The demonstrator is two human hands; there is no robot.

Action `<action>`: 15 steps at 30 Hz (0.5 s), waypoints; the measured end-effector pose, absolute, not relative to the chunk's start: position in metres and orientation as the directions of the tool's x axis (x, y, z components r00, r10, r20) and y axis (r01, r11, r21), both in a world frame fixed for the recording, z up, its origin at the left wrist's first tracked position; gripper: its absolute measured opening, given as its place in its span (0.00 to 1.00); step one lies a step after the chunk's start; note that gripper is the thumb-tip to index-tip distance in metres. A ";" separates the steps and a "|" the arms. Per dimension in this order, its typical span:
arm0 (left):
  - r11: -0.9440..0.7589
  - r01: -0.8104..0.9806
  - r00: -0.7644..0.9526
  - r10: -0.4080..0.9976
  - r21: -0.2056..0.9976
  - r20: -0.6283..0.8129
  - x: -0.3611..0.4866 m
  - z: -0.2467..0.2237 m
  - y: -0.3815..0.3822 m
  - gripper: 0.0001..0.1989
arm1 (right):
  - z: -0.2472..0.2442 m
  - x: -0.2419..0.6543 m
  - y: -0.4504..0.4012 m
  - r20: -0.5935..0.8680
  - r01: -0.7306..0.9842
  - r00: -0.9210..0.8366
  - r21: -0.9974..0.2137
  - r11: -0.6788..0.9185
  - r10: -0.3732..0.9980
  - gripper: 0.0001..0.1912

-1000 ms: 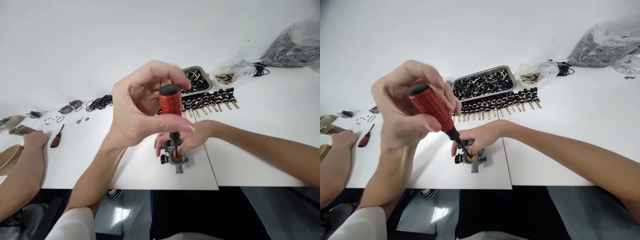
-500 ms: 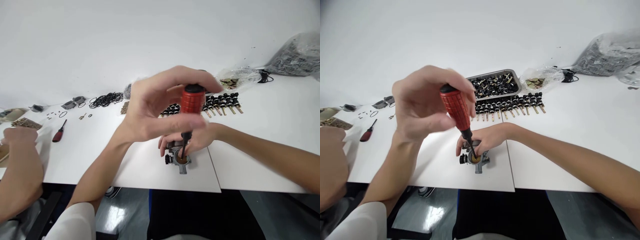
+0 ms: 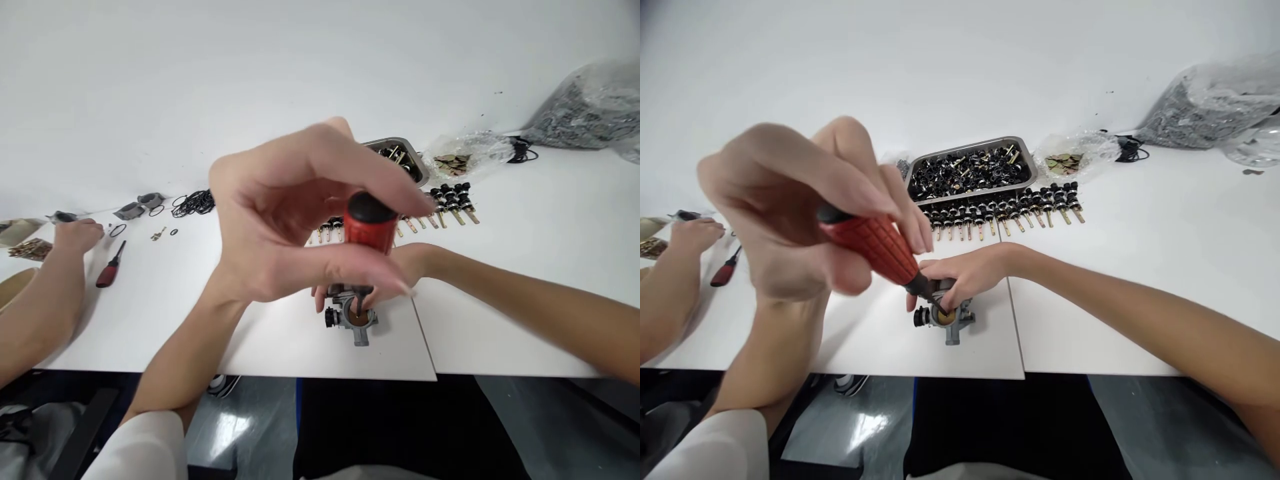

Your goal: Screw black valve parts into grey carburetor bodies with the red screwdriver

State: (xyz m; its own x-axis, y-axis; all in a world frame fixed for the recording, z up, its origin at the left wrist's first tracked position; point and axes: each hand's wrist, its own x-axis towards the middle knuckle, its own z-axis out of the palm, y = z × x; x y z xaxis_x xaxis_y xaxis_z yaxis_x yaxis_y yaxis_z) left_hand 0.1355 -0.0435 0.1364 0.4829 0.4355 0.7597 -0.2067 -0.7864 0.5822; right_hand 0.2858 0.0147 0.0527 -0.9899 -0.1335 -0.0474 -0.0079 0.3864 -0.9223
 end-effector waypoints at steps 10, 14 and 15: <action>-0.663 0.106 0.463 0.693 0.741 0.553 0.123 0.144 -0.060 0.13 | 0.053 0.288 0.015 -0.095 0.035 -0.991 -0.864 0.502 -0.094 0.24; -0.736 0.120 0.508 0.622 0.666 0.596 0.126 0.146 -0.062 0.11 | 0.058 0.289 0.013 -0.074 0.026 -0.993 -0.898 0.440 -0.092 0.23; -0.743 0.093 0.493 0.613 0.663 0.617 0.128 0.145 -0.061 0.12 | 0.059 0.289 0.012 -0.066 0.019 -0.993 -0.905 0.425 -0.096 0.22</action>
